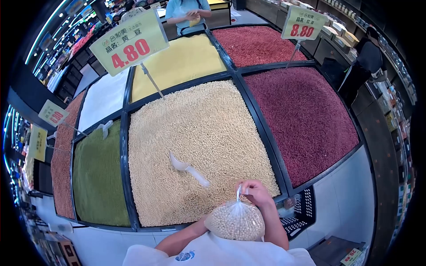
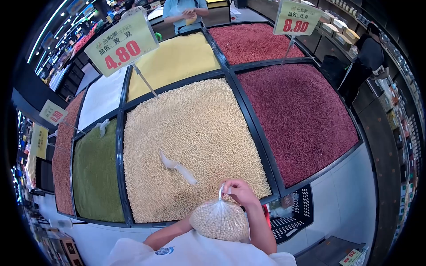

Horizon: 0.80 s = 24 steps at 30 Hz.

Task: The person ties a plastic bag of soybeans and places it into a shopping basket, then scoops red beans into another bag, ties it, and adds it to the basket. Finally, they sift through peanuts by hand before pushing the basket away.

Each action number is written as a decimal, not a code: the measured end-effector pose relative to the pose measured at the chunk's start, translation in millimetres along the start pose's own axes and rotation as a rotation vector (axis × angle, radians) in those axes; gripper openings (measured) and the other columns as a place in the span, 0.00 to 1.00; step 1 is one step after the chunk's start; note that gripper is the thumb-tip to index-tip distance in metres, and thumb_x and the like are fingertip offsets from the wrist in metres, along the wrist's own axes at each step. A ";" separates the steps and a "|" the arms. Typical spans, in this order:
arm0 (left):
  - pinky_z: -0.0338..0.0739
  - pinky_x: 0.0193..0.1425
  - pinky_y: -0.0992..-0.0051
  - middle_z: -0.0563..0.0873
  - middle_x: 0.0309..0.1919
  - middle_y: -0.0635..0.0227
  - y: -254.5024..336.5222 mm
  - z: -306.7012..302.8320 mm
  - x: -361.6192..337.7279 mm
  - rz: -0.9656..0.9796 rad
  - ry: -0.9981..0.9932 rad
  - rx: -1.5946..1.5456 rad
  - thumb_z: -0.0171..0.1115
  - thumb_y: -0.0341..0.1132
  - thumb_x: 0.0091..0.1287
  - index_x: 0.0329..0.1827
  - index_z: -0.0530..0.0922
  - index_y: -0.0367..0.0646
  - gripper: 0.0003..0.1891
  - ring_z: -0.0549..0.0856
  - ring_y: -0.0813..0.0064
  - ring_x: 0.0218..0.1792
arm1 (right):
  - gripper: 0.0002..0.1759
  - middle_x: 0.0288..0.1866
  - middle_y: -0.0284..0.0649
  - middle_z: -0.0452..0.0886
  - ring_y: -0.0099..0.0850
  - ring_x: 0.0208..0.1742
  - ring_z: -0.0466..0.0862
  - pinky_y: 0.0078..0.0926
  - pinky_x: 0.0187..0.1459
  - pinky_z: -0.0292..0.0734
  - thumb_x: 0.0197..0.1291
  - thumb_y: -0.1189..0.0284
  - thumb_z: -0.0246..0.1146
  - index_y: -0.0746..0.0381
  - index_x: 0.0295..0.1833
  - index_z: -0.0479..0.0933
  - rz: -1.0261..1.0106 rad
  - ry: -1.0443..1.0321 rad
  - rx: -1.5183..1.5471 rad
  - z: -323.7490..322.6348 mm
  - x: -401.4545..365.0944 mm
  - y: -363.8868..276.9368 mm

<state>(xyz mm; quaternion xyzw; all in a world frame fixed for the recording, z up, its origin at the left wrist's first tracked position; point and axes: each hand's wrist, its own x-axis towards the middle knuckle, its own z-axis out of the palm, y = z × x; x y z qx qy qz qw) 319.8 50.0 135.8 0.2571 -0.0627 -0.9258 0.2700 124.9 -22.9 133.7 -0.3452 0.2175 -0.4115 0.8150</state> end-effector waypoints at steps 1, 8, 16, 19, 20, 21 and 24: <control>0.67 0.72 0.61 0.75 0.63 0.59 -3.1 2.7 3.3 0.014 0.009 -0.013 0.54 0.57 0.69 0.72 0.64 0.46 0.34 0.76 0.60 0.63 | 0.05 0.43 0.45 0.79 0.32 0.40 0.78 0.28 0.45 0.74 0.59 0.76 0.63 0.65 0.31 0.78 -0.021 -0.023 0.018 -3.0 5.4 5.6; 0.68 0.71 0.61 0.74 0.64 0.59 -11.6 8.1 15.1 0.076 0.050 -0.054 0.53 0.57 0.70 0.73 0.62 0.47 0.34 0.75 0.60 0.64 | 0.07 0.54 0.57 0.80 0.46 0.48 0.84 0.47 0.49 0.81 0.63 0.72 0.59 0.65 0.40 0.78 0.240 0.170 0.091 4.8 9.4 5.6; 0.68 0.71 0.61 0.72 0.66 0.60 -3.4 12.9 30.4 0.126 0.072 -0.065 0.52 0.57 0.71 0.74 0.60 0.48 0.34 0.74 0.61 0.65 | 0.29 0.56 0.60 0.79 0.50 0.54 0.82 0.45 0.59 0.77 0.70 0.57 0.50 0.66 0.68 0.64 0.370 0.156 0.235 1.1 7.2 -10.9; 0.69 0.71 0.61 0.72 0.66 0.60 0.9 14.4 35.7 0.139 0.077 -0.067 0.52 0.57 0.71 0.75 0.60 0.49 0.34 0.74 0.62 0.65 | 0.33 0.55 0.59 0.80 0.49 0.56 0.82 0.44 0.61 0.75 0.67 0.53 0.54 0.68 0.66 0.66 0.386 0.160 0.368 -8.6 2.3 -8.3; 0.69 0.71 0.61 0.72 0.66 0.60 0.2 14.7 36.2 0.147 0.083 -0.069 0.52 0.57 0.71 0.75 0.60 0.49 0.34 0.74 0.62 0.65 | 0.33 0.54 0.58 0.80 0.48 0.56 0.81 0.43 0.62 0.74 0.66 0.53 0.56 0.69 0.65 0.67 0.392 0.156 0.435 -14.0 2.0 -3.4; 0.69 0.71 0.61 0.72 0.66 0.60 0.9 14.5 37.0 0.150 0.085 -0.070 0.51 0.56 0.71 0.75 0.59 0.49 0.34 0.74 0.62 0.66 | 0.32 0.54 0.56 0.81 0.46 0.55 0.82 0.42 0.62 0.74 0.66 0.54 0.58 0.69 0.63 0.69 0.328 0.077 0.321 -19.2 4.3 0.9; 0.69 0.71 0.61 0.71 0.67 0.60 1.5 11.9 37.3 0.157 0.092 -0.095 0.51 0.56 0.71 0.75 0.59 0.49 0.34 0.73 0.62 0.66 | 0.26 0.53 0.50 0.82 0.40 0.56 0.81 0.37 0.62 0.73 0.64 0.60 0.62 0.70 0.58 0.74 0.275 -0.041 0.075 -34.6 1.7 15.2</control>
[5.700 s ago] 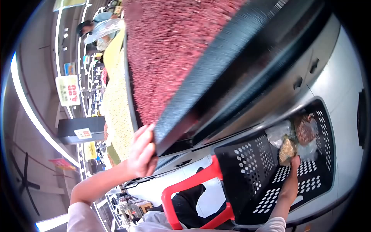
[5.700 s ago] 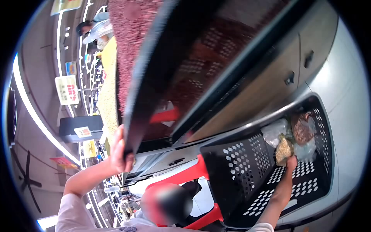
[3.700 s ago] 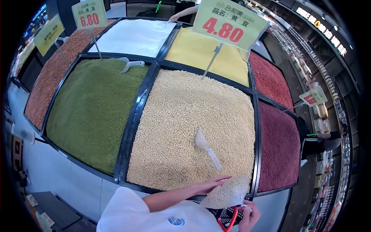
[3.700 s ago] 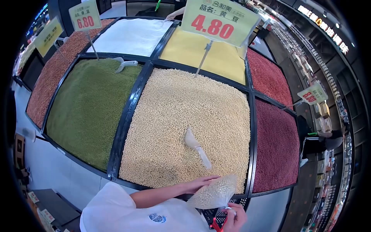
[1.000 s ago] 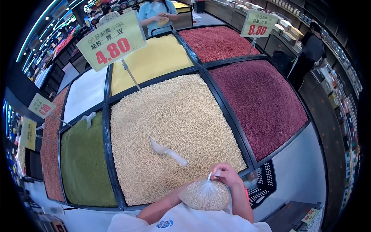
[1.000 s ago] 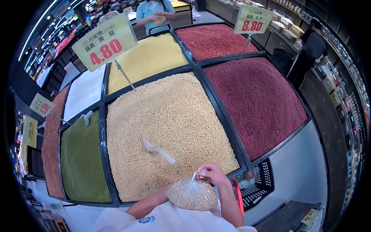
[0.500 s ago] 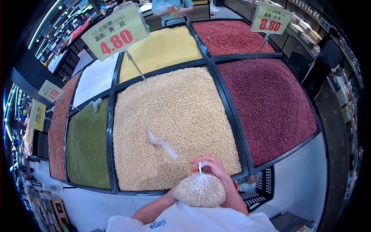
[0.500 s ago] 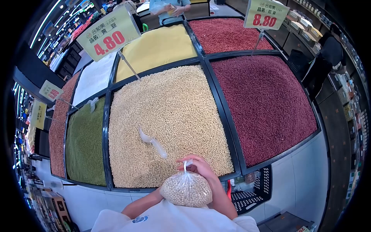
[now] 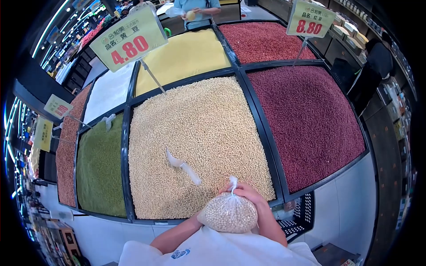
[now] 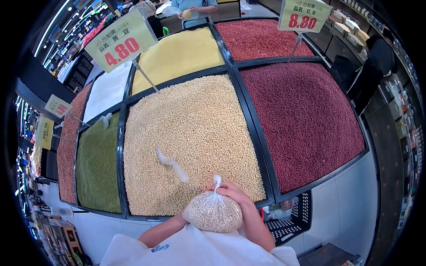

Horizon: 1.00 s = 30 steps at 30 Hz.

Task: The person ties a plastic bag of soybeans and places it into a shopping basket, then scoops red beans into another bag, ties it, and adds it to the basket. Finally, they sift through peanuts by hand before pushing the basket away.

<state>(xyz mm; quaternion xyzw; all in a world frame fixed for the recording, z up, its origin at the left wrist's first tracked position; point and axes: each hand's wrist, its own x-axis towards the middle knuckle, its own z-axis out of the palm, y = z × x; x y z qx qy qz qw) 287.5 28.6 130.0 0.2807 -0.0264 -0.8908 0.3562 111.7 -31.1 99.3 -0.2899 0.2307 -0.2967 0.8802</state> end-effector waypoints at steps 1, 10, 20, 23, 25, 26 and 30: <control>0.69 0.71 0.61 0.71 0.67 0.60 0.2 -0.7 0.3 0.001 0.001 -0.015 0.51 0.56 0.71 0.75 0.59 0.50 0.34 0.73 0.62 0.66 | 0.23 0.53 0.48 0.82 0.37 0.57 0.81 0.35 0.62 0.73 0.64 0.63 0.62 0.69 0.57 0.75 0.070 0.026 -0.020 -4.8 0.9 -1.0; 0.70 0.70 0.59 0.71 0.66 0.61 0.5 -23.0 -7.1 0.168 -0.152 -0.179 0.48 0.58 0.73 0.76 0.58 0.52 0.33 0.73 0.62 0.65 | 0.17 0.46 0.49 0.85 0.37 0.47 0.85 0.33 0.54 0.78 0.65 0.66 0.58 0.70 0.49 0.78 0.166 0.337 0.044 17.8 27.0 -10.6; 0.67 0.71 0.55 0.71 0.67 0.58 8.9 -5.8 -19.8 0.211 0.096 0.092 0.48 0.61 0.71 0.76 0.59 0.50 0.36 0.73 0.58 0.65 | 0.18 0.48 0.40 0.82 0.31 0.52 0.81 0.31 0.59 0.72 0.62 0.64 0.67 0.66 0.51 0.79 0.290 0.092 -0.382 -2.6 52.2 4.0; 0.67 0.72 0.55 0.70 0.68 0.57 4.8 -24.9 -20.5 0.141 0.036 -0.036 0.48 0.61 0.71 0.76 0.59 0.50 0.36 0.73 0.58 0.66 | 0.17 0.47 0.37 0.83 0.29 0.50 0.81 0.28 0.56 0.73 0.62 0.65 0.66 0.66 0.50 0.80 0.270 0.031 -0.547 17.2 50.9 -18.7; 0.67 0.72 0.54 0.70 0.68 0.57 4.8 -34.5 -19.7 0.106 0.006 -0.099 0.48 0.62 0.70 0.76 0.59 0.50 0.37 0.73 0.58 0.66 | 0.16 0.45 0.37 0.84 0.28 0.49 0.82 0.28 0.55 0.75 0.62 0.65 0.66 0.66 0.50 0.80 0.238 -0.003 -0.666 19.8 49.1 -31.7; 0.67 0.72 0.54 0.70 0.68 0.57 4.5 -38.2 -19.7 0.098 -0.003 -0.126 0.48 0.62 0.70 0.76 0.59 0.50 0.37 0.73 0.57 0.66 | 0.16 0.44 0.37 0.84 0.28 0.48 0.82 0.28 0.54 0.75 0.62 0.65 0.66 0.66 0.50 0.80 0.223 -0.019 -0.724 21.0 48.2 -37.8; 0.66 0.72 0.54 0.70 0.68 0.57 0.0 -58.6 -21.6 0.058 -0.069 -0.262 0.49 0.62 0.70 0.76 0.59 0.49 0.38 0.72 0.57 0.66 | 0.15 0.37 0.36 0.83 0.26 0.39 0.81 0.25 0.43 0.75 0.59 0.68 0.66 0.66 0.48 0.80 0.155 -0.134 -0.655 25.3 47.1 -57.1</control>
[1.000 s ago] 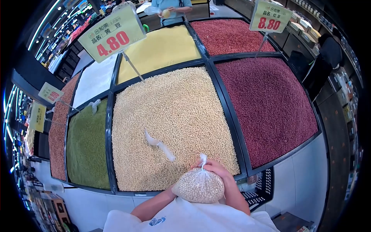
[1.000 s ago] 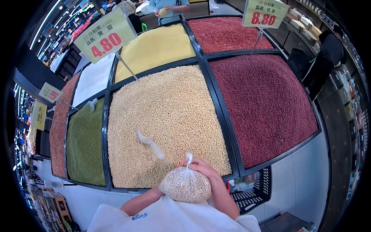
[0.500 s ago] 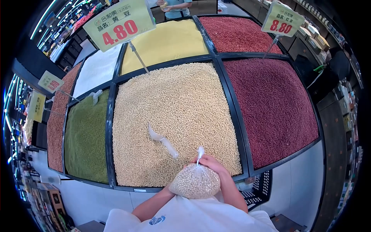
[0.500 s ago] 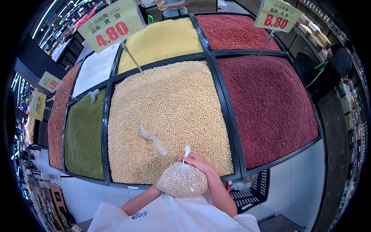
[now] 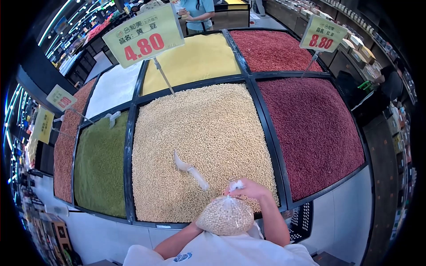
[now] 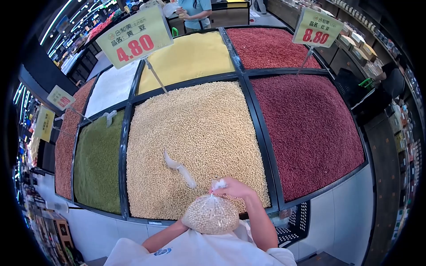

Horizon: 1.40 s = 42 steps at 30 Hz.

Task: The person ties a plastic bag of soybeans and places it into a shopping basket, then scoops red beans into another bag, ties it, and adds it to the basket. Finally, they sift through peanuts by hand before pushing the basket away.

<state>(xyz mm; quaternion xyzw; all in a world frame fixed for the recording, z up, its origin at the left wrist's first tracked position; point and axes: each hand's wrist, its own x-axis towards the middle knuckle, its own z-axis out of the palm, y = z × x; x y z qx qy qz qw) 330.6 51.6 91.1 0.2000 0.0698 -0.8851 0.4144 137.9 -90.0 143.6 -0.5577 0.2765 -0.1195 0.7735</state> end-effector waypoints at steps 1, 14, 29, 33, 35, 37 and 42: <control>0.66 0.72 0.54 0.70 0.68 0.57 1.2 -6.3 -1.2 -0.014 -0.022 -0.046 0.49 0.63 0.70 0.76 0.59 0.49 0.38 0.72 0.57 0.66 | 0.14 0.35 0.36 0.82 0.26 0.37 0.80 0.24 0.41 0.74 0.58 0.69 0.66 0.66 0.47 0.80 0.003 -0.012 0.081 -2.5 4.1 5.9; 0.62 0.75 0.53 0.68 0.70 0.57 7.1 -61.3 -19.1 -0.087 -0.104 -0.259 0.56 0.62 0.66 0.76 0.58 0.47 0.41 0.70 0.55 0.68 | 0.16 0.35 0.37 0.79 0.28 0.35 0.79 0.25 0.39 0.74 0.53 0.69 0.67 0.65 0.45 0.77 -0.051 0.129 0.746 41.8 31.7 27.8; 0.64 0.74 0.57 0.71 0.68 0.57 7.6 -61.3 -17.0 -0.076 -0.084 -0.225 0.56 0.60 0.67 0.74 0.62 0.45 0.38 0.72 0.57 0.67 | 0.17 0.42 0.51 0.82 0.43 0.48 0.82 0.40 0.55 0.75 0.67 0.59 0.58 0.64 0.38 0.76 0.068 0.192 0.847 52.2 34.2 45.8; 0.64 0.74 0.58 0.72 0.67 0.57 10.5 -65.6 -19.7 -0.082 -0.091 -0.237 0.55 0.59 0.68 0.74 0.62 0.44 0.38 0.73 0.58 0.66 | 0.20 0.36 0.42 0.80 0.37 0.41 0.81 0.35 0.50 0.75 0.69 0.55 0.55 0.62 0.37 0.75 -0.045 0.129 0.998 52.2 44.9 34.8; 0.64 0.74 0.58 0.73 0.67 0.57 9.9 -66.5 -20.7 -0.085 -0.099 -0.242 0.55 0.59 0.68 0.73 0.63 0.44 0.37 0.73 0.58 0.66 | 0.24 0.33 0.39 0.77 0.34 0.42 0.78 0.34 0.48 0.73 0.68 0.49 0.54 0.61 0.35 0.73 -0.168 -0.032 1.050 48.9 51.4 47.1; 0.64 0.74 0.59 0.73 0.66 0.57 8.3 -66.1 -21.7 -0.089 -0.110 -0.247 0.55 0.59 0.68 0.73 0.63 0.44 0.37 0.73 0.59 0.66 | 0.25 0.37 0.41 0.78 0.35 0.46 0.78 0.34 0.52 0.72 0.66 0.47 0.56 0.59 0.31 0.72 -0.104 -0.087 0.961 45.9 48.1 44.3; 0.65 0.74 0.60 0.74 0.66 0.57 9.9 -63.2 -25.0 -0.088 -0.157 -0.255 0.55 0.58 0.69 0.72 0.64 0.43 0.36 0.74 0.59 0.66 | 0.21 0.49 0.43 0.81 0.38 0.56 0.79 0.35 0.55 0.73 0.61 0.52 0.63 0.61 0.34 0.78 -0.194 -0.117 -0.193 12.9 26.4 -1.0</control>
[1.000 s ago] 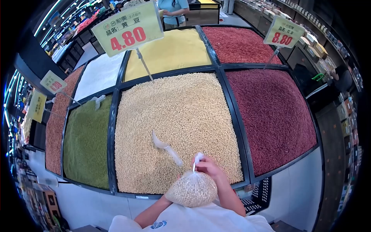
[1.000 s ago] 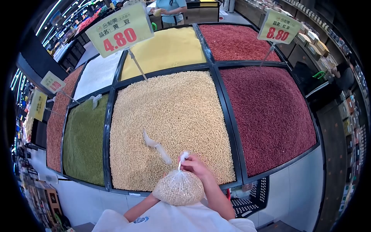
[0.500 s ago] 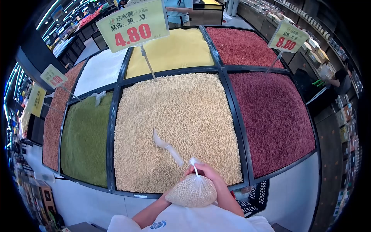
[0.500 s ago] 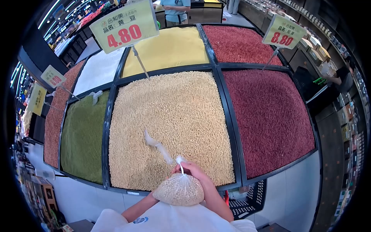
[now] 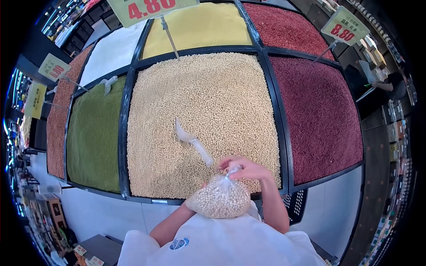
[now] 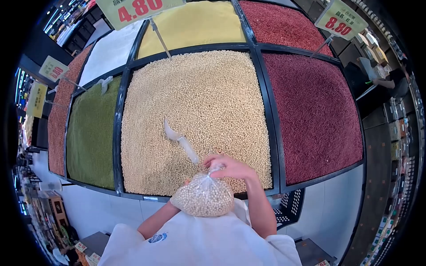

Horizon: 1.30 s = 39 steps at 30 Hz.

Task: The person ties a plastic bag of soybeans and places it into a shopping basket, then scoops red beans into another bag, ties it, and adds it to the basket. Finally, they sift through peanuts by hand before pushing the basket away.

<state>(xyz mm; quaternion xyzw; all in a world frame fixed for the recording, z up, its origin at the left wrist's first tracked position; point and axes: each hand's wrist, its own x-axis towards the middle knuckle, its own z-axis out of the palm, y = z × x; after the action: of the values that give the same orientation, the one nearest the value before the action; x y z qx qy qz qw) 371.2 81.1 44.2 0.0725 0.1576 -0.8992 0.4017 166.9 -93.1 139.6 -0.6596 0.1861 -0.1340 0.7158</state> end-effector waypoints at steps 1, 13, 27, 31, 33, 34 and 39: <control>0.65 0.74 0.60 0.74 0.66 0.57 0.0 -1.1 -0.6 -0.004 -0.018 -0.003 0.55 0.58 0.69 0.72 0.64 0.43 0.36 0.74 0.59 0.65 | 0.17 0.50 0.41 0.82 0.37 0.56 0.80 0.36 0.55 0.74 0.63 0.57 0.62 0.62 0.39 0.81 0.067 -0.024 -0.268 -6.4 -8.6 0.6; 0.62 0.76 0.59 0.69 0.70 0.57 -4.7 23.5 3.0 0.172 0.288 0.256 0.57 0.47 0.70 0.74 0.61 0.43 0.32 0.71 0.61 0.68 | 0.15 0.50 0.41 0.84 0.27 0.50 0.81 0.26 0.57 0.72 0.61 0.66 0.64 0.66 0.48 0.82 0.375 0.198 0.202 30.2 1.7 6.6; 0.68 0.73 0.66 0.73 0.66 0.57 -1.3 14.3 16.9 0.055 0.283 0.102 0.42 0.44 0.78 0.72 0.63 0.40 0.25 0.74 0.65 0.65 | 0.25 0.56 0.49 0.82 0.41 0.53 0.83 0.34 0.56 0.76 0.59 0.57 0.65 0.66 0.55 0.80 0.382 0.049 -0.634 6.9 -19.6 -49.1; 0.68 0.72 0.67 0.73 0.66 0.56 -3.5 28.0 16.8 0.068 0.312 0.123 0.40 0.43 0.78 0.72 0.63 0.39 0.24 0.75 0.65 0.65 | 0.25 0.47 0.50 0.84 0.45 0.48 0.84 0.37 0.52 0.77 0.60 0.54 0.63 0.68 0.45 0.83 0.341 0.161 -0.943 19.7 -19.8 -47.4; 0.69 0.72 0.67 0.73 0.66 0.56 -1.0 2.1 17.7 0.008 0.030 -0.122 0.40 0.43 0.79 0.71 0.64 0.38 0.24 0.75 0.65 0.65 | 0.24 0.44 0.48 0.85 0.45 0.45 0.84 0.38 0.51 0.77 0.59 0.54 0.64 0.68 0.40 0.84 0.419 0.185 -0.955 23.9 -17.7 -59.1; 0.69 0.72 0.67 0.74 0.66 0.56 -0.4 -1.5 17.1 0.015 0.053 -0.091 0.40 0.43 0.79 0.71 0.64 0.38 0.24 0.75 0.65 0.64 | 0.23 0.45 0.47 0.85 0.46 0.45 0.84 0.38 0.51 0.77 0.59 0.54 0.64 0.67 0.40 0.84 0.437 0.166 -1.003 25.9 -16.9 -65.0; 0.70 0.71 0.68 0.74 0.65 0.56 -8.0 41.1 12.1 0.112 0.394 0.360 0.41 0.42 0.79 0.71 0.65 0.38 0.23 0.76 0.66 0.64 | 0.21 0.53 0.48 0.82 0.47 0.49 0.83 0.38 0.54 0.76 0.60 0.56 0.64 0.65 0.40 0.83 0.406 0.236 -1.193 30.1 -18.3 -65.4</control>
<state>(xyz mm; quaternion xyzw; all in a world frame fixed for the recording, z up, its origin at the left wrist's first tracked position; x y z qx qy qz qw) 357.0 63.6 81.5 0.3246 0.0661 -0.8578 0.3930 167.3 -64.4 208.1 -0.8769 0.4275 0.0591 0.2114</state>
